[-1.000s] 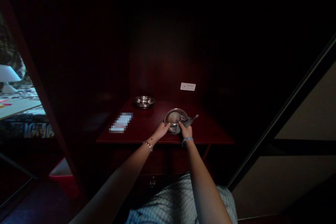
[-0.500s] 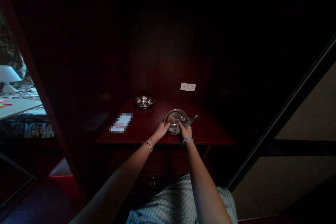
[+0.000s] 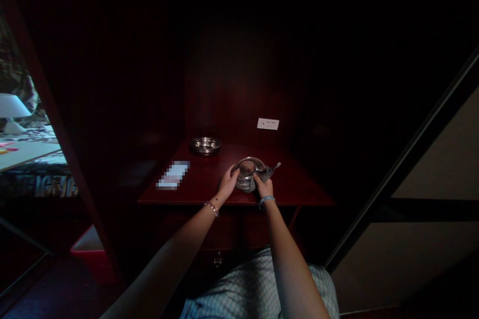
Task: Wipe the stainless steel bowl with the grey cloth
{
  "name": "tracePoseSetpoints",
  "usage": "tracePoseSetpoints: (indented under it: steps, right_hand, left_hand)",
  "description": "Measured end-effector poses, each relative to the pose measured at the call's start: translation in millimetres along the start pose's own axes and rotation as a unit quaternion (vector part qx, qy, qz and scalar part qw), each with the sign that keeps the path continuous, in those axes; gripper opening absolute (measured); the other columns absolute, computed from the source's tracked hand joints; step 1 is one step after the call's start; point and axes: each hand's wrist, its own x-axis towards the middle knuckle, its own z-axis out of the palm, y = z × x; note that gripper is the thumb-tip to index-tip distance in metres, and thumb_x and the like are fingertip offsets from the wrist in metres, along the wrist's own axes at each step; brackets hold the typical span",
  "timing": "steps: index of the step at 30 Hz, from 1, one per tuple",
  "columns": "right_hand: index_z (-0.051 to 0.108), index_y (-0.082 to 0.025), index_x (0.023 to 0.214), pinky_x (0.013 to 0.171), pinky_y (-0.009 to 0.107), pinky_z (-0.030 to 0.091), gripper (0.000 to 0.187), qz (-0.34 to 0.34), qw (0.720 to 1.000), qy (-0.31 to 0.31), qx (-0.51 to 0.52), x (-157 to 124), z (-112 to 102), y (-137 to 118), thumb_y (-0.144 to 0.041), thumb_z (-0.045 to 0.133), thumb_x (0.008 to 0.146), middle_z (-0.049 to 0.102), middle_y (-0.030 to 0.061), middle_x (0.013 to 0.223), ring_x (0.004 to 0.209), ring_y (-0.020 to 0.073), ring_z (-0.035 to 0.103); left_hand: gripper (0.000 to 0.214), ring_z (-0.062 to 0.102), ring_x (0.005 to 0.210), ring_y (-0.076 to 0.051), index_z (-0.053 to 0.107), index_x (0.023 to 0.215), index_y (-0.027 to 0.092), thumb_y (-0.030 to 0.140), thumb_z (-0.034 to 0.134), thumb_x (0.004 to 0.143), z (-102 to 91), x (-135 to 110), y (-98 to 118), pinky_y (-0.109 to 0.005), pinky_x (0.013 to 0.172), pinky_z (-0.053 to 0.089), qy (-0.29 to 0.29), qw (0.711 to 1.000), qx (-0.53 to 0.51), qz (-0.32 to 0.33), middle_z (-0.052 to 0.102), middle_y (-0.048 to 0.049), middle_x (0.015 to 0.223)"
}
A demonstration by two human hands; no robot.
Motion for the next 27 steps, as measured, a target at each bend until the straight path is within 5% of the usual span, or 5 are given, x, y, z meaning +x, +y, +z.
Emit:
tracePoseSetpoints:
  steps: [19,27]
  right_hand:
    - [0.068,-0.013,0.089,0.080,0.032,0.051,0.035,0.013,0.999,0.032,-0.022,8,-3,15,-0.038,0.067,0.064,0.072,0.0098,0.092,0.090,0.0244,0.067]
    - [0.069,-0.013,0.085,0.081,0.033,0.050,0.032,0.018,0.999,0.029,-0.042,6,-4,10,-0.037,0.067,0.063,0.073,0.0095,0.089,0.089,0.0249,0.067]
  left_hand:
    - [0.033,0.062,0.101,-0.021,0.062,0.104,0.013,0.018,0.064,0.071,2.1,-3,-5,-0.035,0.094,0.046,-0.139,0.988,0.038,0.060,0.067,-0.0103,0.110]
    - [0.031,0.061,0.103,-0.021,0.064,0.102,0.013,0.009,0.055,0.072,3.3,-2,-7,-0.038,0.098,0.043,-0.125,0.990,0.040,0.056,0.068,-0.0088,0.108]
